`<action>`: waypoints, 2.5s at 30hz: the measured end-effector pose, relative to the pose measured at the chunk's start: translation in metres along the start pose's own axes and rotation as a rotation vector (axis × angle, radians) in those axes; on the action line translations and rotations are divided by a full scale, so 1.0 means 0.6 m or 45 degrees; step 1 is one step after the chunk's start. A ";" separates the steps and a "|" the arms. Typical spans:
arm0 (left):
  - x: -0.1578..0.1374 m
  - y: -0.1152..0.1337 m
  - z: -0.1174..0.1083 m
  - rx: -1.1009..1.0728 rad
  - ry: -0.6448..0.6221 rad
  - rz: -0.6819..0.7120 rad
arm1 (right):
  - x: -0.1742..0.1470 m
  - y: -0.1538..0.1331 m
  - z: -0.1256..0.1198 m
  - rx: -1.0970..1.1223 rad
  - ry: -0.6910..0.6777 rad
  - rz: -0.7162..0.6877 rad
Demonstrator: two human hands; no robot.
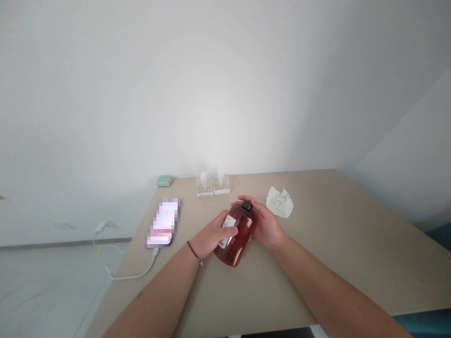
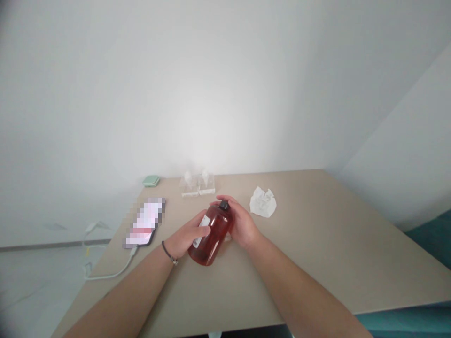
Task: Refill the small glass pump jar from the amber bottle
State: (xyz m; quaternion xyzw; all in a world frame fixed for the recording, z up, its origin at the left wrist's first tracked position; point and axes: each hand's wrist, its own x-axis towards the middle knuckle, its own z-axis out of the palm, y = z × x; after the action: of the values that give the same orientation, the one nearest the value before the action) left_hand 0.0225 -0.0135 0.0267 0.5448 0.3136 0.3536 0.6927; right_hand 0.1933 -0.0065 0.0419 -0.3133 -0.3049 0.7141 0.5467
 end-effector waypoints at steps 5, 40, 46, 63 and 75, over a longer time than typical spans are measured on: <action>0.002 -0.002 0.000 -0.033 -0.012 0.015 | 0.000 0.002 -0.001 -0.057 -0.006 -0.045; 0.001 0.001 0.003 -0.049 0.009 -0.043 | 0.006 0.010 -0.008 -0.082 -0.054 -0.118; 0.003 -0.007 -0.005 -0.036 -0.049 -0.038 | 0.001 0.003 -0.004 -0.143 -0.036 -0.111; 0.002 -0.004 -0.004 0.015 -0.006 -0.018 | 0.004 0.003 -0.010 -0.125 -0.085 -0.126; -0.005 -0.001 -0.008 -0.142 -0.102 -0.093 | 0.004 -0.013 -0.022 -0.776 -0.087 -0.376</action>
State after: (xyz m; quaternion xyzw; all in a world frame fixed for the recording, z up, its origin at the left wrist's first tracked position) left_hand 0.0171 -0.0137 0.0254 0.5073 0.2850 0.3230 0.7464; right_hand 0.2074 -0.0013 0.0394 -0.3907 -0.5646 0.5134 0.5147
